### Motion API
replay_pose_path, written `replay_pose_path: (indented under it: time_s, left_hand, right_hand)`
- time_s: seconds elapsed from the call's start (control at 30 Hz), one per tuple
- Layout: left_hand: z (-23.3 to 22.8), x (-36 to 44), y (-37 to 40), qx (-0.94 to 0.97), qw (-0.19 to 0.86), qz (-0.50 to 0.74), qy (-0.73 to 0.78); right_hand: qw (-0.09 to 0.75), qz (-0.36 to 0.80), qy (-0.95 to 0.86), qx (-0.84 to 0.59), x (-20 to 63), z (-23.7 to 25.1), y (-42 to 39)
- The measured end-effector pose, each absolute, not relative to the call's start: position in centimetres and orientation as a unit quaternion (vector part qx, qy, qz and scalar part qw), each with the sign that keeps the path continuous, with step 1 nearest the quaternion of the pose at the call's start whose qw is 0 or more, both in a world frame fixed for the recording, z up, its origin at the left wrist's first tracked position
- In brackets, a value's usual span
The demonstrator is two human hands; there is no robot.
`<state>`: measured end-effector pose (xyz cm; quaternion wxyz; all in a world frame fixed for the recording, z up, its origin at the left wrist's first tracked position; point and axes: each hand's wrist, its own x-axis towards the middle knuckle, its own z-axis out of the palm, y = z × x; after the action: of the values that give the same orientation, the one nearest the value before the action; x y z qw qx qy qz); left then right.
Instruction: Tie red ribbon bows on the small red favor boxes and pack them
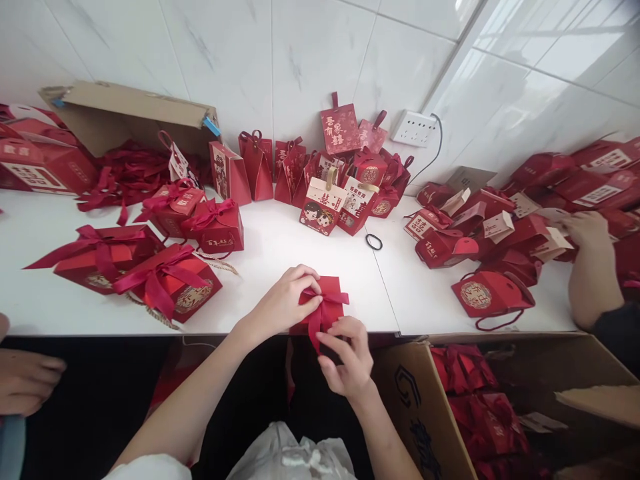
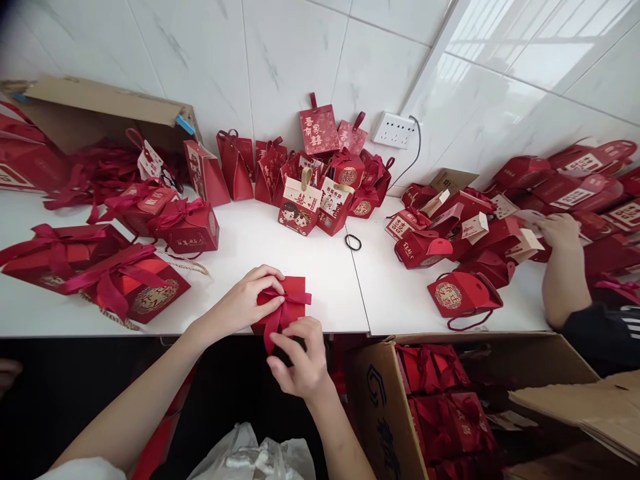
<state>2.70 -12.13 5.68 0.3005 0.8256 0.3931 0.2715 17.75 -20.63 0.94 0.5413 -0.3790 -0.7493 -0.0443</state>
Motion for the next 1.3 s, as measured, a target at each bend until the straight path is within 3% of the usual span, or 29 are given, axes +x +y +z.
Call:
replay_pose_path:
  time_s: [0.2,0.33,0.63,0.8,0.97,1.13,1.3]
  left_hand:
    - [5.2,2.9,-12.0,0.795,0.343,0.290,0.409]
    - [5.0,3.2,-12.1,0.780,0.347,0.301,0.424]
    - [5.0,3.4,-12.2,0.764,0.359,0.308,0.440]
    - [4.9,3.3,-12.3,0.759,0.368,0.332,0.424]
    - [4.6,2.9,-12.4,0.690,0.279,0.421,0.518]
    - [5.2,2.2,-13.0,0.685,0.314,0.317,0.576]
    - [5.7,1.9,-13.9,0.680,0.385,0.326,0.533]
  right_hand:
    - [0.491,-0.108,-0.751,-0.428,19.1,0.4,-20.6]
    - [0.524,-0.085,-0.742,-0.410,19.8,0.2,-20.2]
    - [0.505,-0.056,-0.777,-0.373,21.1,0.7,-20.2]
    - [0.563,0.063,-0.680,-0.465,21.1,1.7,-19.2]
    - [0.435,0.279,-0.557,-0.650,20.9,3.7,-16.7]
    - [0.442,0.346,-0.550,-0.618,20.2,4.2,-15.6]
    - [0.494,0.386,-0.524,-0.577,19.8,2.8,-15.7]
